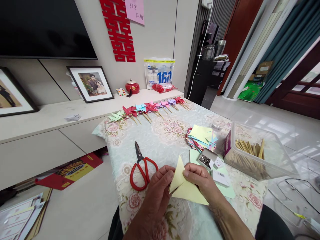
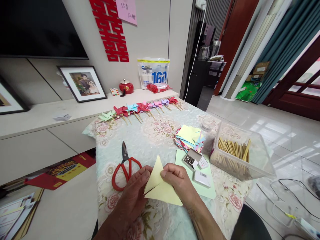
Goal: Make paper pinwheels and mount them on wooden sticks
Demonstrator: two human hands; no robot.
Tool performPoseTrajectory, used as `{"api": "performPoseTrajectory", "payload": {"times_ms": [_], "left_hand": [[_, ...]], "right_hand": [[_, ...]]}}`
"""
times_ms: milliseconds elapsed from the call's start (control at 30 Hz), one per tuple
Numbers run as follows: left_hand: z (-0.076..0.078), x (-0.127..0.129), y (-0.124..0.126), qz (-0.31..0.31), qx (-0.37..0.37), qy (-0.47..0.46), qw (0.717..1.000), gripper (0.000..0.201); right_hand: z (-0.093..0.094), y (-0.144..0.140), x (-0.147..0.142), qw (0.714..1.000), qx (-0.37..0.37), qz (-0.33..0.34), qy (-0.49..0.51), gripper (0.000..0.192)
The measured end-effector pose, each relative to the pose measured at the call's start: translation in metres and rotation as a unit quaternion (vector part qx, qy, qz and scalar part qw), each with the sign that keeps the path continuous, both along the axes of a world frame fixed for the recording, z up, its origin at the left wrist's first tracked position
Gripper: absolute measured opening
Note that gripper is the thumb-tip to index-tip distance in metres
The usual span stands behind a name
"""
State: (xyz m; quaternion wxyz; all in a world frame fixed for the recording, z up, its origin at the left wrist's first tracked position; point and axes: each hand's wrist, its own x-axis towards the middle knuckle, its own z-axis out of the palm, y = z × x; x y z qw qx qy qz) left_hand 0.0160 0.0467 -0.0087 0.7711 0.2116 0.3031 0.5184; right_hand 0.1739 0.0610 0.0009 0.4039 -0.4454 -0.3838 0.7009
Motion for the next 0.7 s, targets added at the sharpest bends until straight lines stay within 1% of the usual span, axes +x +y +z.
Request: {"api": "performPoseTrajectory", "payload": {"times_ms": [300, 433, 567, 700], "left_hand": [[-0.0006, -0.0003, -0.0008, 0.002, -0.012, -0.016, 1.0, 0.027], [0.0012, 0.0004, -0.0003, 0.018, -0.025, 0.001, 1.0, 0.03], [0.0049, 0.0019, 0.0008, 0.037, -0.028, 0.034, 0.998, 0.033], [0.006, 0.0036, 0.0016, 0.039, -0.02, 0.027, 0.999, 0.042]], "right_hand": [[-0.0014, -0.0001, 0.0017, 1.0, -0.004, 0.009, 0.0, 0.04], [-0.0012, -0.0003, 0.0014, 1.0, -0.005, 0.015, 0.009, 0.04], [0.0002, -0.0007, 0.0002, 1.0, 0.012, 0.02, 0.019, 0.038], [0.0002, -0.0016, -0.0011, 0.999, 0.026, 0.021, 0.042, 0.037]]}}
